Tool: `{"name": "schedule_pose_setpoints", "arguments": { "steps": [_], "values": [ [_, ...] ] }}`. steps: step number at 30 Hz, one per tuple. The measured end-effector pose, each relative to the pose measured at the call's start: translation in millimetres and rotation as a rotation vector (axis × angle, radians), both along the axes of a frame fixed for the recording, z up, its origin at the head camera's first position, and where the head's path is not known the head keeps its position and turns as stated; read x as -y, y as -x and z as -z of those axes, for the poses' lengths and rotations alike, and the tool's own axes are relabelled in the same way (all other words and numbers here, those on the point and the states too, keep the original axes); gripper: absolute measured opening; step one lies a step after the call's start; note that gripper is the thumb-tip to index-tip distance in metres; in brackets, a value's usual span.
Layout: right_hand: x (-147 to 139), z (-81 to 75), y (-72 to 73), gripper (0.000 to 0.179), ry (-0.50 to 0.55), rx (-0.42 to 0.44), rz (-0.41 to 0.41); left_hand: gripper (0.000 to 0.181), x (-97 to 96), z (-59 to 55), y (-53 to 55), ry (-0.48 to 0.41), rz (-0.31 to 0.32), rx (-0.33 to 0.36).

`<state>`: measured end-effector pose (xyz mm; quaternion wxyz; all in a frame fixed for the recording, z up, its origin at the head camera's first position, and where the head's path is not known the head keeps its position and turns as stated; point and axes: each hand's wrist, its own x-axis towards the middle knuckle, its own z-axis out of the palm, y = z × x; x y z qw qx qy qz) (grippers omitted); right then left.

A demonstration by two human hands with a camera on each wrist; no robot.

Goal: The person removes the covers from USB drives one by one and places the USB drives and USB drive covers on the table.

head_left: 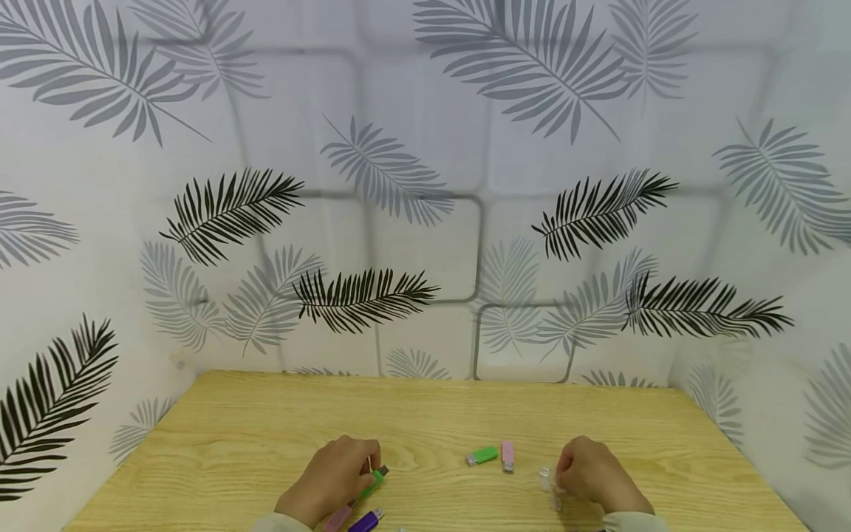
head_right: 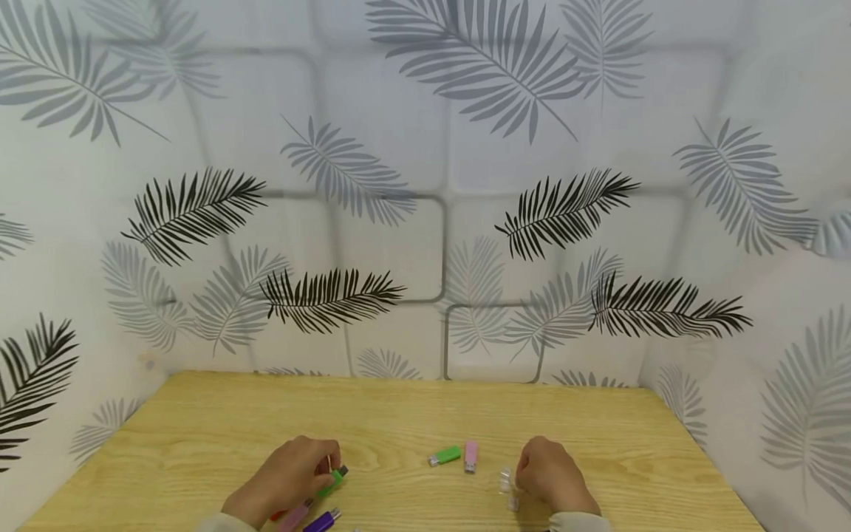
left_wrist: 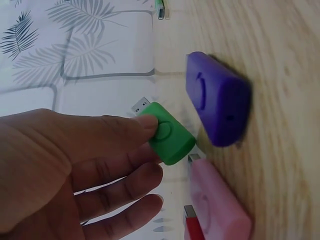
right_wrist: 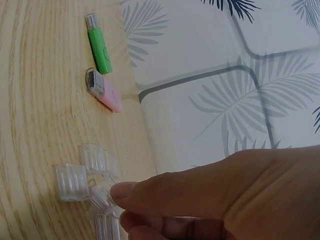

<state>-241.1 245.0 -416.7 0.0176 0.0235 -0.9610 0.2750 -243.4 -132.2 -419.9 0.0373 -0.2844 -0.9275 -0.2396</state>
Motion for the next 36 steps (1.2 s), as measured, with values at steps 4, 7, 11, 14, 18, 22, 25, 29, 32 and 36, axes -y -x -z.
{"name": "schedule_pose_setpoints", "arguments": {
  "steps": [4,7,11,14,18,22,25,29,32,36],
  "values": [
    [0,0.9,0.0,0.018,0.007,0.025,-0.002,0.013,-0.3,1.6,-0.1,0.013,-0.011,0.007],
    [0,1.4,-0.4,0.018,0.016,0.045,-0.004,0.013,0.1,2.9,0.0,0.031,-0.038,0.005],
    [2,-0.3,-0.5,0.016,0.005,0.036,-0.003,0.013,1.2,4.3,-0.1,0.045,-0.082,0.019],
    [8,-2.1,1.1,0.015,0.009,0.004,-0.015,0.013,2.0,4.9,0.0,0.052,-0.098,0.03],
    [21,-1.5,3.0,0.012,0.068,-0.021,-0.068,0.014,2.2,5.1,0.4,0.056,-0.101,0.028],
    [34,1.8,2.2,0.009,0.103,0.016,-0.114,0.014,3.3,4.6,0.2,0.05,-0.104,0.034],
    [43,5.4,2.2,0.01,0.053,0.017,-0.105,0.014,4.3,4.9,0.6,0.049,-0.111,0.035],
    [53,11.2,2.8,0.02,-0.036,-0.024,-0.049,0.013,5.4,5.0,1.6,0.056,-0.117,0.025],
    [59,15.6,2.3,0.025,-0.059,-0.039,-0.006,0.013,5.8,4.9,2.0,0.061,-0.115,0.021],
    [64,20.9,2.7,0.029,-0.066,-0.058,0.042,0.014,6.1,4.9,2.0,0.061,-0.113,0.026]
  ]
}}
